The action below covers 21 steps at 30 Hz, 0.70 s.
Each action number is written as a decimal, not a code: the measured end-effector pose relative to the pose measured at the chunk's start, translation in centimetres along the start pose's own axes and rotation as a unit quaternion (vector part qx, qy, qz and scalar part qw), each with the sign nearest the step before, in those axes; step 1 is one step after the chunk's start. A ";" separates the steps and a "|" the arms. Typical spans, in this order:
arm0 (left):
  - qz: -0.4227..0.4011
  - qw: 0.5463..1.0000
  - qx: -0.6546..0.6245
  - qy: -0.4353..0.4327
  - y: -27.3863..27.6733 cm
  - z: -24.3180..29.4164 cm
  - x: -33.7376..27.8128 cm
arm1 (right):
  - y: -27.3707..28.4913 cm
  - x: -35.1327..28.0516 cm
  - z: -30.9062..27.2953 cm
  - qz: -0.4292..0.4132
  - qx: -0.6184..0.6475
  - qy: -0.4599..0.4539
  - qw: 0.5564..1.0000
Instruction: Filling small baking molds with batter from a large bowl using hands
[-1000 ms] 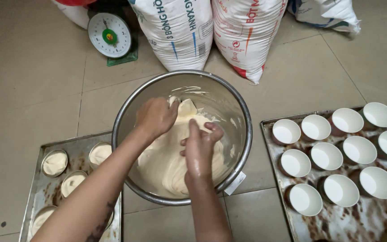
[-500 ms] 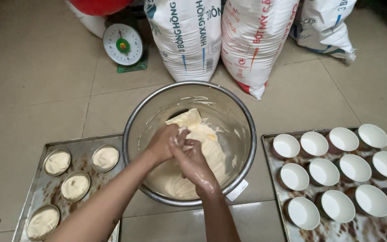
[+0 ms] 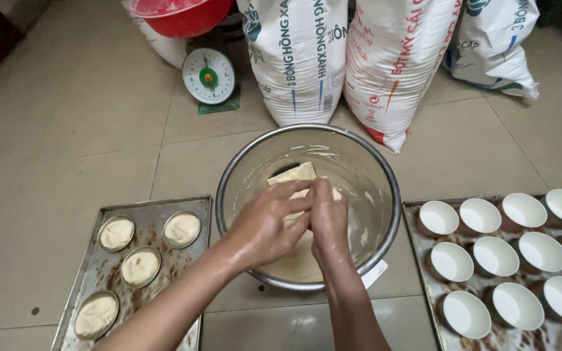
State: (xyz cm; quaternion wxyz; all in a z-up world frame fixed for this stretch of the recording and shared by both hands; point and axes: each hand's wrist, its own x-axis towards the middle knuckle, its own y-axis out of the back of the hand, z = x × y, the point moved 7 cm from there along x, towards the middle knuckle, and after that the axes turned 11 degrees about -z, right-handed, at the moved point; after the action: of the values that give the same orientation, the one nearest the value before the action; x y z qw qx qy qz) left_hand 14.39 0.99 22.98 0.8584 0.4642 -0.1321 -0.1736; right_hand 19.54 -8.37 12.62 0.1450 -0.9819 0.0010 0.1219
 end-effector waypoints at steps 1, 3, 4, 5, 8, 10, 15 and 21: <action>0.032 0.998 -0.044 -0.007 0.8 -0.5 0.2 | 0.4 0.9 1.2 0.017 0.031 -0.007 0.999; 0.096 0.994 -0.034 0.049 3.7 -1.9 1.4 | -1.5 -1.3 0.5 -0.031 0.087 -0.005 0.996; 0.156 0.982 -0.023 0.104 5.4 -2.9 1.7 | -2.7 -2.4 0.1 -0.077 0.143 -0.004 0.987; 0.156 0.982 -0.023 0.106 5.0 -2.8 2.5 | -3.8 -4.5 -1.1 -0.078 0.143 -0.006 0.987; 0.199 0.953 0.011 0.229 4.4 -3.0 3.3 | -7.6 -8.1 -3.8 -0.219 0.022 -0.027 0.975; 0.153 0.955 0.026 0.251 2.5 -1.7 3.0 | -6.5 -7.4 -4.3 -0.201 0.075 0.025 0.976; 0.034 0.963 0.155 0.217 -1.7 0.0 1.7 | -0.6 -3.0 0.1 0.082 0.090 -0.032 0.992; -0.050 0.896 0.347 0.272 -1.1 -1.0 2.5 | -0.4 -1.2 0.2 0.029 -0.044 0.016 0.999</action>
State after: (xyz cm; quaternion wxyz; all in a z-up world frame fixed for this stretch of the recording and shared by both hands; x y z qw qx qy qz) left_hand 16.80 0.12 21.67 0.6354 0.7677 0.0786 -0.0266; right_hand 18.33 -8.01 12.80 0.0984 -0.9887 0.0260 0.1105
